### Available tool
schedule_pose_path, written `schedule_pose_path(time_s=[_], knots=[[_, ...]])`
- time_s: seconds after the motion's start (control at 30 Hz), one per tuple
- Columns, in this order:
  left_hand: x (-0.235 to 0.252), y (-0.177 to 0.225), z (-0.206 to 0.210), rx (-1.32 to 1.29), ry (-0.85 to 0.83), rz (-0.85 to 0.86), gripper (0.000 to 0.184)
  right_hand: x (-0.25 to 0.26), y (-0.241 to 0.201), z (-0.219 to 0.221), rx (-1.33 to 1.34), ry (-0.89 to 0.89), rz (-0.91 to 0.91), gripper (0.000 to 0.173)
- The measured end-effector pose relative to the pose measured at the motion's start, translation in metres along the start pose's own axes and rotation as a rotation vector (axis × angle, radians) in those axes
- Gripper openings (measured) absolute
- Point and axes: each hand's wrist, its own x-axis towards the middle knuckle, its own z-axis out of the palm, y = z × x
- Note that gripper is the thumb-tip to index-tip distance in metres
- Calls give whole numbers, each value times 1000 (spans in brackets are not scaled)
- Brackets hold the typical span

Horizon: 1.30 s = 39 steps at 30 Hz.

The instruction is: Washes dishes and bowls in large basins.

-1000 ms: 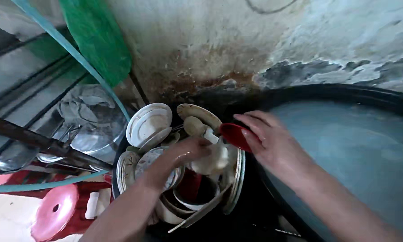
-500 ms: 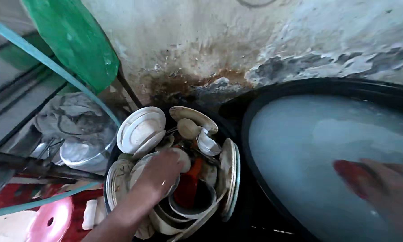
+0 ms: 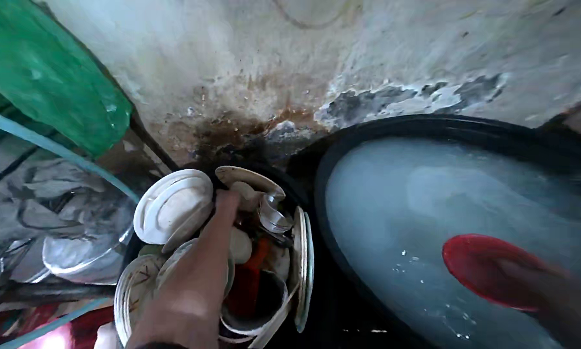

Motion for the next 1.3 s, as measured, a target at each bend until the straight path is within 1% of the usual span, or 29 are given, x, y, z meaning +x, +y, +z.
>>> schedule_pose_path(time_s=[0.07,0.13,0.17,0.23,0.27,0.33,0.37,0.4,0.43,0.5,0.57,0.63,0.67,0.7,0.77,0.83,0.9,0.97,1.0,1.07,1.13,1.2,1.23,1.3], knots=[[10,-14,-11,-126,62,21,62,16,13,-7,46,-80,-93,40],[9,-13,-15,-270,69,63,60,20,9,-3,73,-134,-133,40],[7,-9,-14,-306,52,74,62,18,4,2,71,-158,-144,41],[5,2,-5,-254,22,92,70,14,-10,12,64,-226,-144,42],[5,10,2,-169,9,73,77,13,-14,18,62,-262,-155,41],[12,19,19,-48,25,-15,96,11,-22,29,92,-328,-186,36],[15,18,26,-47,35,-30,102,11,-23,34,120,-357,-200,35],[16,16,28,-61,38,-28,103,9,-25,39,149,-377,-208,34],[16,15,28,-80,40,-13,97,6,-27,43,172,-390,-209,34],[13,12,15,-171,-9,-6,76,-1,-31,52,200,-403,-214,34],[5,9,-10,-219,-68,-75,51,-4,-33,59,223,-405,-232,36],[8,1,-32,-224,-92,-143,39,-5,-35,64,261,-400,-243,36],[5,-2,-44,-244,-109,-153,36,-6,-38,67,277,-398,-237,35],[2,-7,-57,-262,-137,-123,36,-7,-42,70,282,-396,-220,35],[-10,-14,-81,-268,-226,-14,39,-9,-53,83,263,-387,-209,34],[-31,-15,-101,-245,-277,84,44,-15,-66,103,236,-382,-227,32],[-49,-12,-109,-152,-294,173,38,-29,-87,127,180,-419,-245,32],[-68,-7,-102,-2,-295,257,33,-44,-106,156,92,-465,-297,32],[-77,-5,-95,72,-298,304,35,-50,-112,172,21,-479,-356,33],[-87,-4,-77,185,-344,397,37,-60,-122,205,-206,-469,-560,37],[-97,-2,-67,305,-383,444,35,-66,-125,235,-447,-382,-881,38],[-105,-1,-64,321,-381,493,35,-66,-123,253,-612,-266,-1190,37],[-101,-5,-62,292,-388,500,35,-65,-122,257,-643,-233,-1282,36],[-96,-11,-65,216,-456,425,49,-62,-120,256,-659,-203,-1344,37]])
